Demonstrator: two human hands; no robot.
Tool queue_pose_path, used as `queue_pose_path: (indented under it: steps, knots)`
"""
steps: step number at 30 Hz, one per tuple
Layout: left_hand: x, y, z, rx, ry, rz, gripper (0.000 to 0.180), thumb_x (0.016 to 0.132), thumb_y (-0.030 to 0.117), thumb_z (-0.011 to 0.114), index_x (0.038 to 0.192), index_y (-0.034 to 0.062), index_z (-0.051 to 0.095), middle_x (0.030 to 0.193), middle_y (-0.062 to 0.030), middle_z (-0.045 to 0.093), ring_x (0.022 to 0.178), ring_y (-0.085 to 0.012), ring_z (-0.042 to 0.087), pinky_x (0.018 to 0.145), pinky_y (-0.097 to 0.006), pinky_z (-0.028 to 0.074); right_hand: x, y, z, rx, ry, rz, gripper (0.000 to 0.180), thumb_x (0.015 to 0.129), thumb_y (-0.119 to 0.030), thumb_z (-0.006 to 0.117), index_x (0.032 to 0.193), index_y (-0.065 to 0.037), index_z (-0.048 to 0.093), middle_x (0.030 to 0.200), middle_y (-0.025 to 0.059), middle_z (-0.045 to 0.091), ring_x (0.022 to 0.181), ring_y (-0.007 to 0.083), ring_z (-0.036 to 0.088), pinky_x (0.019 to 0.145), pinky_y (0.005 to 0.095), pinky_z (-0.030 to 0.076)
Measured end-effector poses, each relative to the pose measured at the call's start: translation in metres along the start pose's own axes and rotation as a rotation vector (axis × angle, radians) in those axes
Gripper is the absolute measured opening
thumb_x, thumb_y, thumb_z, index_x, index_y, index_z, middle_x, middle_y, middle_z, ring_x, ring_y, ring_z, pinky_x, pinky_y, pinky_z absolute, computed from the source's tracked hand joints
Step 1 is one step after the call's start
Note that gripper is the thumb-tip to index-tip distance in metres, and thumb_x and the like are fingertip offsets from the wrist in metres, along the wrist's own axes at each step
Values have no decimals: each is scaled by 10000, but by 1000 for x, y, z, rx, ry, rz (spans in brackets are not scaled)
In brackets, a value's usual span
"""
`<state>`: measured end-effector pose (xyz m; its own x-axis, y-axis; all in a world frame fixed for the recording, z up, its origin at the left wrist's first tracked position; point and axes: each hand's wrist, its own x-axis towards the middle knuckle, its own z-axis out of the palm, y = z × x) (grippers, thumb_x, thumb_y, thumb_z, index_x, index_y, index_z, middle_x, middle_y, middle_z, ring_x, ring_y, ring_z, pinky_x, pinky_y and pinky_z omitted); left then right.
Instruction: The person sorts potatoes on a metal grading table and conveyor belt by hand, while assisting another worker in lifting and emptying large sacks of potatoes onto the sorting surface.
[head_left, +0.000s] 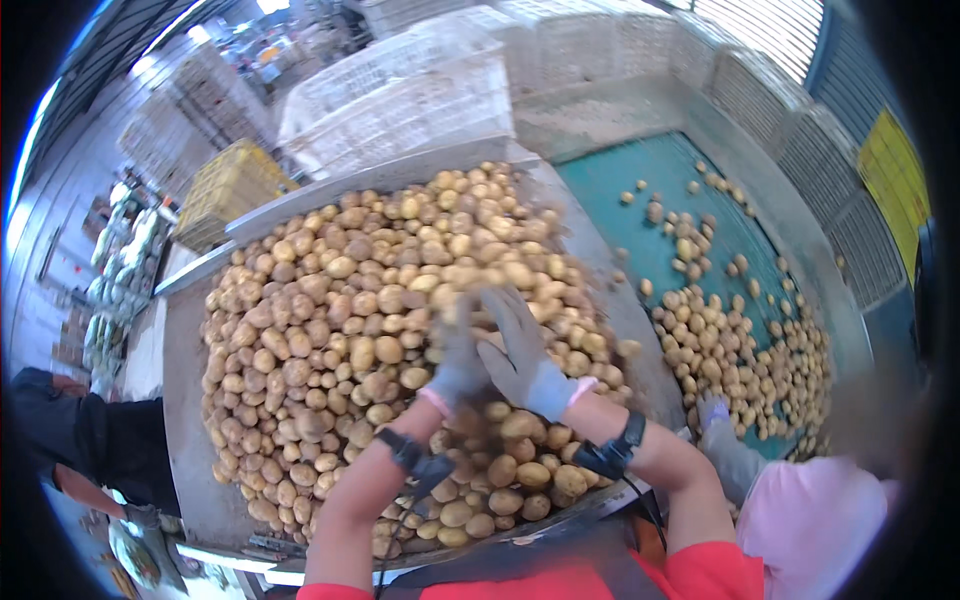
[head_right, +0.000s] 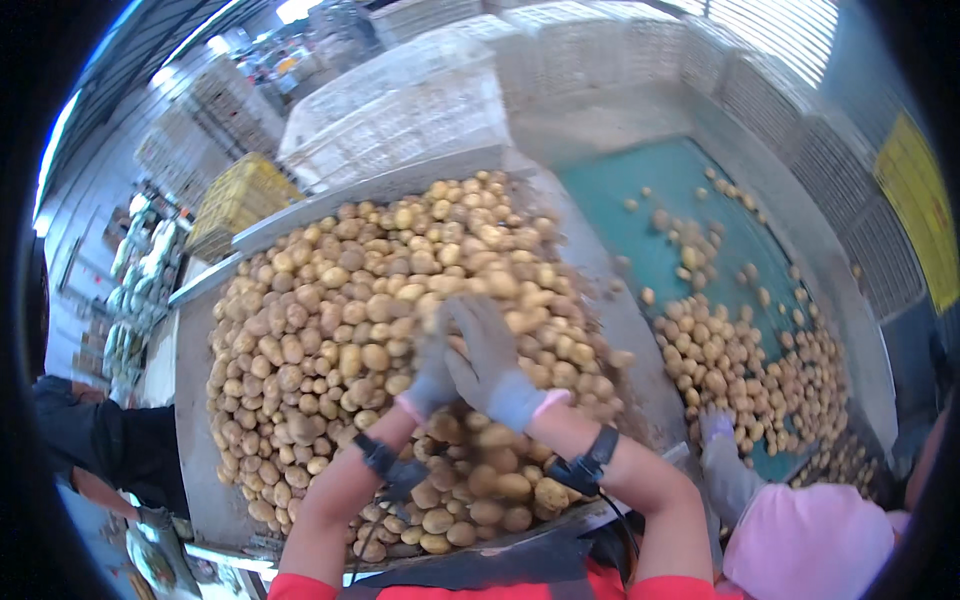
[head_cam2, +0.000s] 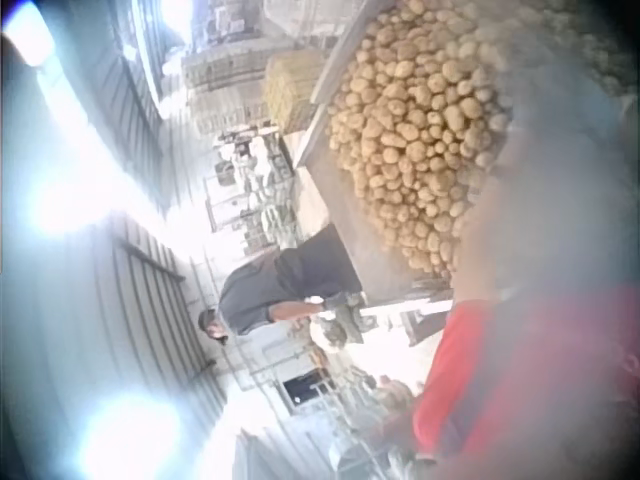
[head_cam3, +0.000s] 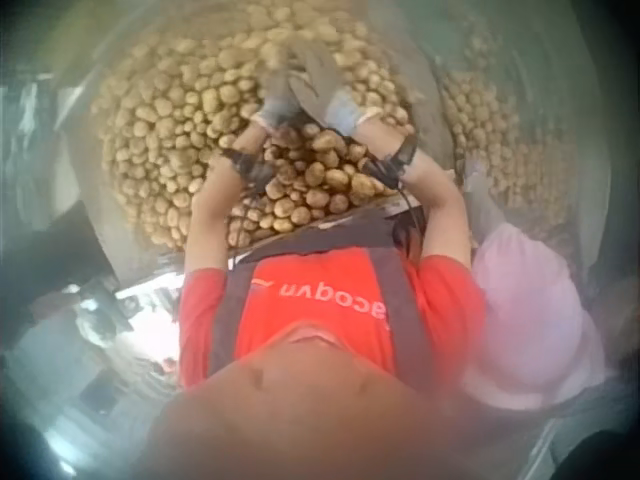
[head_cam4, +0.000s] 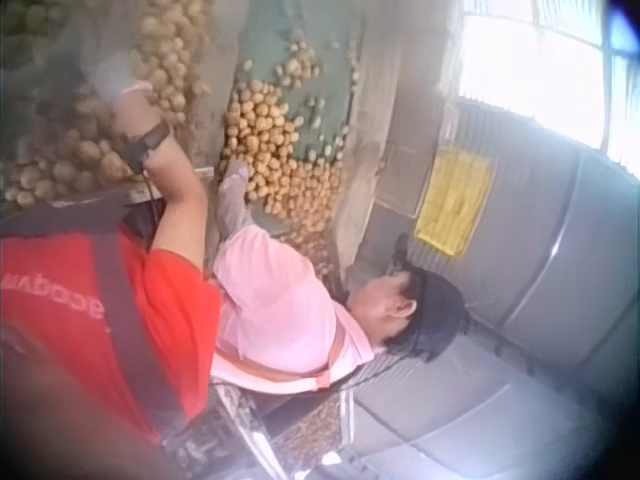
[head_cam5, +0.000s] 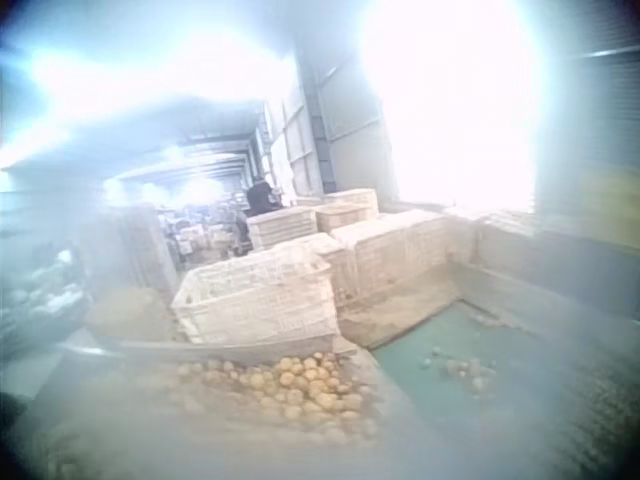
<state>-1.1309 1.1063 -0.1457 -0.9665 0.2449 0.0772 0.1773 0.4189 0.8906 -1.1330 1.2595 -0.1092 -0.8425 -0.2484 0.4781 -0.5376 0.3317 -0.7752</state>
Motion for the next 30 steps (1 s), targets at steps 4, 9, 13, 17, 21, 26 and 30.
queue_pose_path:
  steps: [4,9,13,17,21,26,30]
  knots:
    - [6,18,3,-269,-217,124,573,826,56,608,1360,58,399,1304,-132,483,1132,-249,521,947,-356,443,-11,8,-5,-121,-55,-55,599,847,-123,548,1382,25,323,1422,234,342,1355,389,283,1130,447,209]
    - [-54,68,-95,224,-150,168,600,852,91,617,1395,37,368,1436,-178,383,1334,-310,370,1091,-376,315,-23,13,-43,-44,-114,195,517,876,-34,519,1368,16,368,1411,207,370,1337,334,332,1112,391,252]
    - [-133,61,-204,460,346,92,593,824,93,668,1368,64,434,1347,-133,502,1173,-240,525,969,-341,434,-50,25,-47,-88,-267,251,541,864,-26,544,1377,-22,373,1394,195,395,1309,336,364,1086,397,290]
    - [-261,18,-315,395,901,-430,600,908,211,615,1413,38,342,1339,-198,468,1166,-238,519,876,-304,493,-58,11,-35,-5,-545,348,541,884,-89,532,1395,-45,360,1384,184,425,1299,306,401,1072,374,320]
    - [-364,-12,-355,266,786,-830,635,924,277,592,1426,25,297,1377,-188,429,1242,-274,451,1019,-362,393,-66,4,-24,-21,-652,379,511,866,-151,560,1335,-20,404,1307,248,470,1228,391,442,1034,406,364]
    - [-352,0,-322,-9,561,-961,837,862,271,682,1467,69,140,1373,-126,413,1231,-242,446,985,-347,436,-76,-15,-28,-89,-569,355,510,868,-154,562,1336,-25,406,1310,252,467,1228,393,442,1037,408,360]
    - [-358,-20,-318,118,313,-656,928,841,242,707,1463,59,42,1376,-126,395,1230,-223,432,986,-354,439,-97,-27,-39,-33,-450,393,505,864,-140,564,1331,-26,411,1311,247,463,1228,389,440,1044,405,350]
